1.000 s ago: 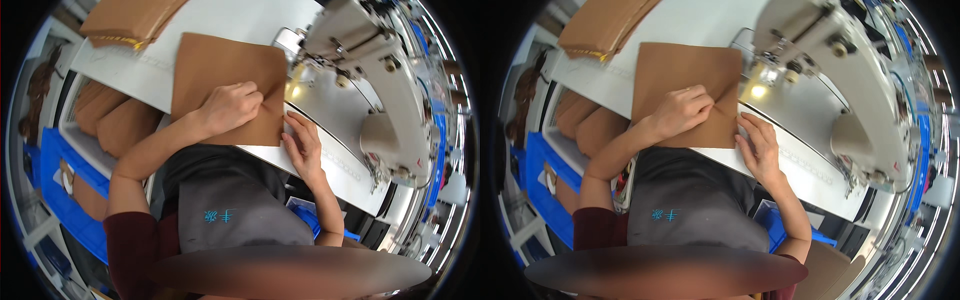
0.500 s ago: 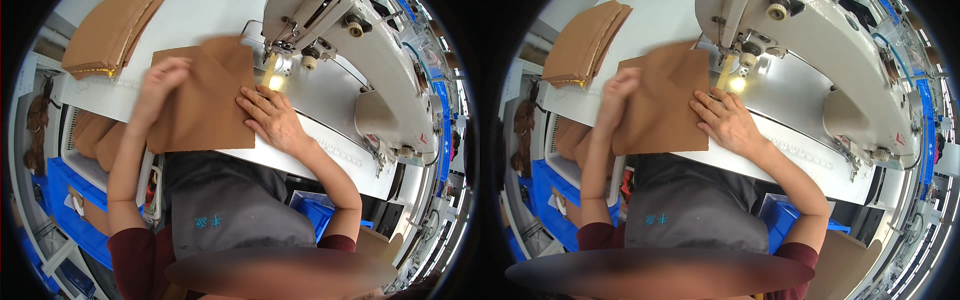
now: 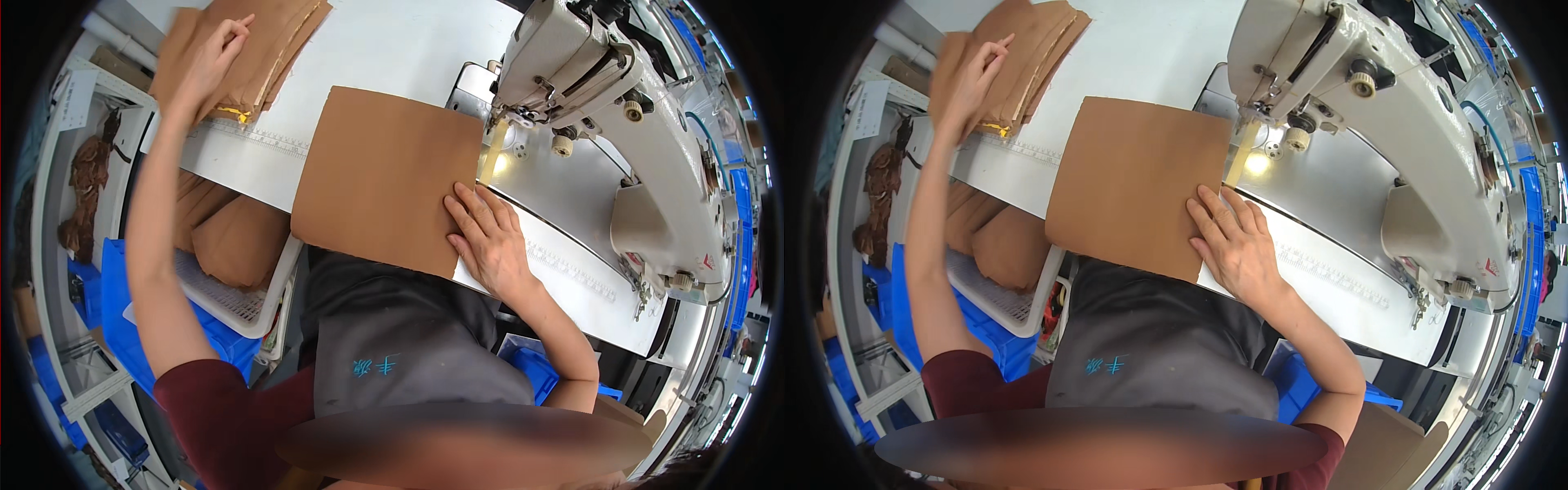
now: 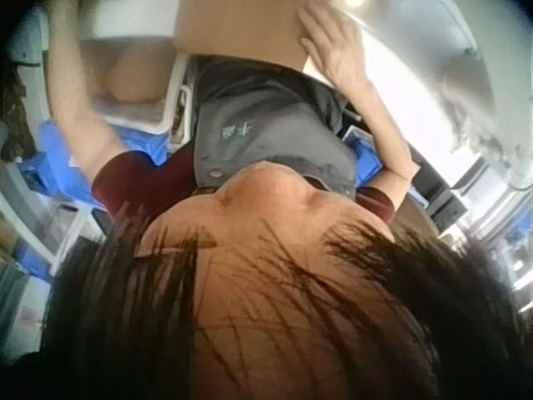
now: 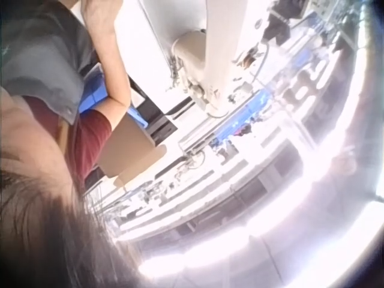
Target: Sewing pieces of brown leather together using an industrial sewing machine.
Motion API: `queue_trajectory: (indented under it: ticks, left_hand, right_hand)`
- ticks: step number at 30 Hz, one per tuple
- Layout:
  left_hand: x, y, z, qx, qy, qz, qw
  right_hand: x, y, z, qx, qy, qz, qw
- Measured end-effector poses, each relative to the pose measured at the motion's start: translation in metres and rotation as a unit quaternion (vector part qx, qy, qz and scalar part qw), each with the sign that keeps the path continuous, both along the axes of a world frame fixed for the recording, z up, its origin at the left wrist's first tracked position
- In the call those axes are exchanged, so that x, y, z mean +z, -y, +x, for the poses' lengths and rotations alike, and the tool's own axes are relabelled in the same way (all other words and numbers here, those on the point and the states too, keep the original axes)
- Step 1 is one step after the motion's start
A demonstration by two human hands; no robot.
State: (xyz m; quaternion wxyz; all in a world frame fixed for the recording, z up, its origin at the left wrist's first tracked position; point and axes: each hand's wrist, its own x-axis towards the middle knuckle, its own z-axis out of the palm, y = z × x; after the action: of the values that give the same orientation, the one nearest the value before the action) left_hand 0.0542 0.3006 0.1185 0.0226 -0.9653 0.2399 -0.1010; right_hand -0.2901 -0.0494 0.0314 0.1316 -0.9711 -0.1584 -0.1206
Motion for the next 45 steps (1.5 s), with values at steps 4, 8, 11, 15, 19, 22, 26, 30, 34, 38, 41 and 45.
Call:
queue_trajectory:
  ticks: [4,8,11,15,19,22,26,30,34,38,41,45]
  left_hand:
    - [-0.04,0.017,-0.008,-0.15,-0.044,-0.336,0.929]
    - [-0.052,0.065,-0.126,-0.389,0.015,-0.258,0.884]
    - [-0.078,0.105,-0.252,-0.467,-0.095,-0.097,0.874]
    - [-0.089,0.105,-0.261,-0.395,-0.101,-0.237,0.882]
    - [-0.03,0.141,-0.206,-0.421,0.012,-0.163,0.892]
    - [-0.027,0.187,-0.15,-0.451,0.023,-0.132,0.882]
    - [-0.05,0.212,-0.112,-0.391,-0.256,-0.16,0.869]
    - [-0.063,0.22,-0.109,-0.31,-0.366,-0.19,0.857]
    - [-0.066,0.222,-0.109,-0.28,-0.38,-0.222,0.853]
    - [-0.066,0.222,-0.11,-0.272,-0.383,-0.225,0.854]
    - [-0.068,0.222,-0.111,-0.268,-0.378,-0.223,0.858]
    - [-0.069,0.222,-0.111,-0.271,-0.372,-0.225,0.859]
  right_hand:
    - [-0.002,0.004,-0.003,-0.009,0.01,0.028,1.0]
    - [-0.002,0.031,0.009,-0.011,0.042,0.024,0.999]
    - [-0.001,0.043,0.024,0.026,0.048,-0.018,0.998]
    - [-0.009,0.041,0.018,0.02,0.073,-0.006,0.997]
    - [-0.015,0.043,0.013,-0.001,0.094,0.0,0.996]
    - [-0.014,0.042,0.014,0.006,0.103,0.003,0.995]
    - [-0.012,0.042,0.012,0.01,0.113,-0.001,0.994]
    - [-0.013,0.044,0.01,0.019,0.118,0.01,0.993]
    - [-0.013,0.045,0.011,0.021,0.113,0.02,0.993]
    - [-0.012,0.045,0.012,0.021,0.112,0.027,0.993]
    - [-0.015,0.05,0.013,-0.001,0.126,0.028,0.992]
    - [-0.015,0.057,0.015,-0.062,0.13,0.013,0.99]
